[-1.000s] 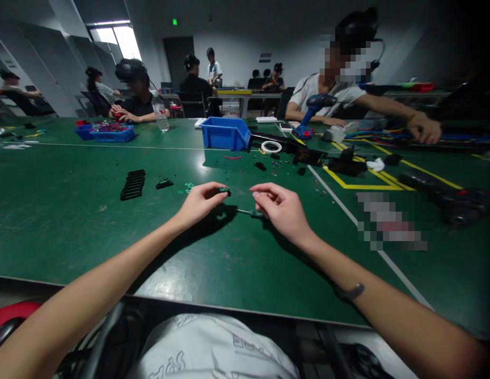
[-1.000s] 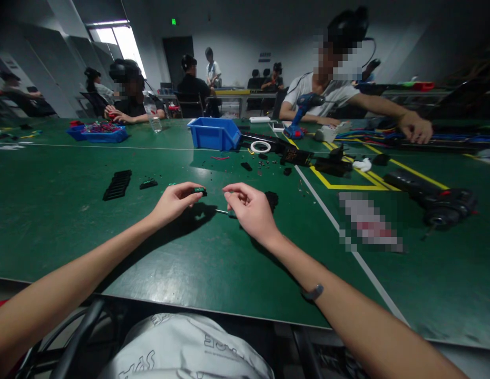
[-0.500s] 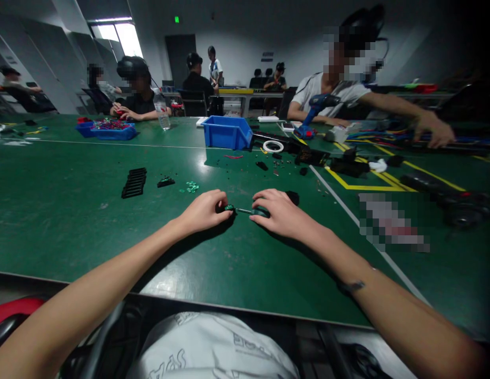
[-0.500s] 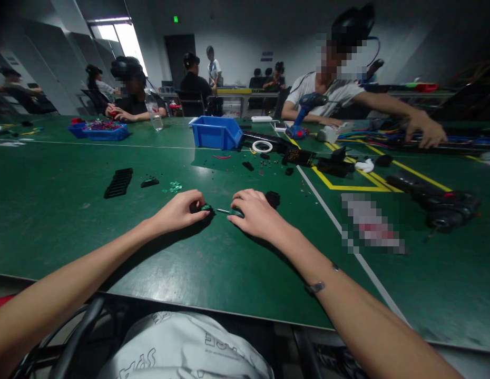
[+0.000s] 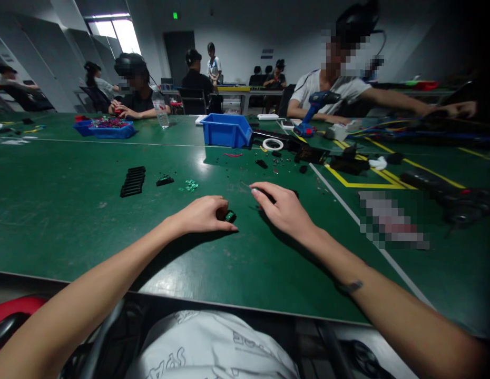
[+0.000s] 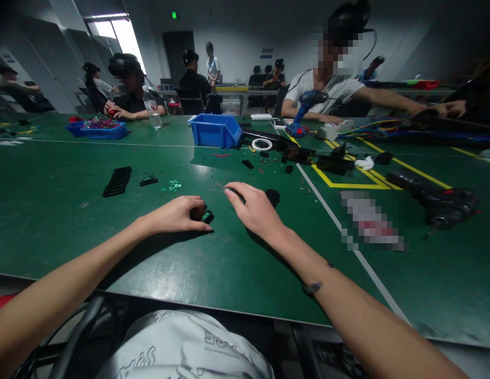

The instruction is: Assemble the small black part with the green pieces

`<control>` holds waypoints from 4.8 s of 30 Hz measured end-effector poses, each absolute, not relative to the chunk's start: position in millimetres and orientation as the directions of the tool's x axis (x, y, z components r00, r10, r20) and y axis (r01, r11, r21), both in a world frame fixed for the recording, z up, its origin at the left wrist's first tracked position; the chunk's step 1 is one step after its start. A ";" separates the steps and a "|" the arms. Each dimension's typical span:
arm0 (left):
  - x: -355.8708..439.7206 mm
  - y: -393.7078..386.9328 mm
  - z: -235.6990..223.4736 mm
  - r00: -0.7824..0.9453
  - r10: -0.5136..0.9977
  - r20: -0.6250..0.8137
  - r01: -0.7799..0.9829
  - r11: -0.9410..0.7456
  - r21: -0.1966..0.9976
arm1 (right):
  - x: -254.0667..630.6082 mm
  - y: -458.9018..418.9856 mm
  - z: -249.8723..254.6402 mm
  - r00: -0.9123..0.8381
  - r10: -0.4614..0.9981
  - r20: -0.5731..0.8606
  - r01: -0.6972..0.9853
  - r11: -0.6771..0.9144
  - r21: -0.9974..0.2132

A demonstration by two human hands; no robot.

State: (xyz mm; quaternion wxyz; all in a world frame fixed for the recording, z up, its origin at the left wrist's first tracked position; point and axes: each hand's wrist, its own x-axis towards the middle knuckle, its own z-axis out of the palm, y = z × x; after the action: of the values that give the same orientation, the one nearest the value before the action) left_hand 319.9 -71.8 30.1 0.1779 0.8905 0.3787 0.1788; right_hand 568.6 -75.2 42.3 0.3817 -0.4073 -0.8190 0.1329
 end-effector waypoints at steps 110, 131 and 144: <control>323.2 -67.0 18.6 0.767 0.601 0.226 0.371 -0.702 0.607 | 490.9 -63.0 64.6 -0.517 0.805 0.293 -0.353 0.111 -0.929; 326.7 -70.0 22.4 0.769 0.611 0.185 0.373 -0.665 0.647 | 488.2 -69.8 64.6 -0.478 0.821 0.313 -0.325 0.165 -0.931; 337.3 -81.3 12.2 0.553 0.784 0.283 0.493 -0.581 0.648 | 490.6 -64.9 62.2 -0.473 0.822 0.317 -0.389 0.128 -0.912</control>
State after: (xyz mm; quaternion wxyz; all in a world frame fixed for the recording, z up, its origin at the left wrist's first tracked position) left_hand 337.3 -81.3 12.2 0.2571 0.8429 0.3786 0.2831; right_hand 490.6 -64.9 62.2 0.4781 -0.1867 -0.5793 0.6333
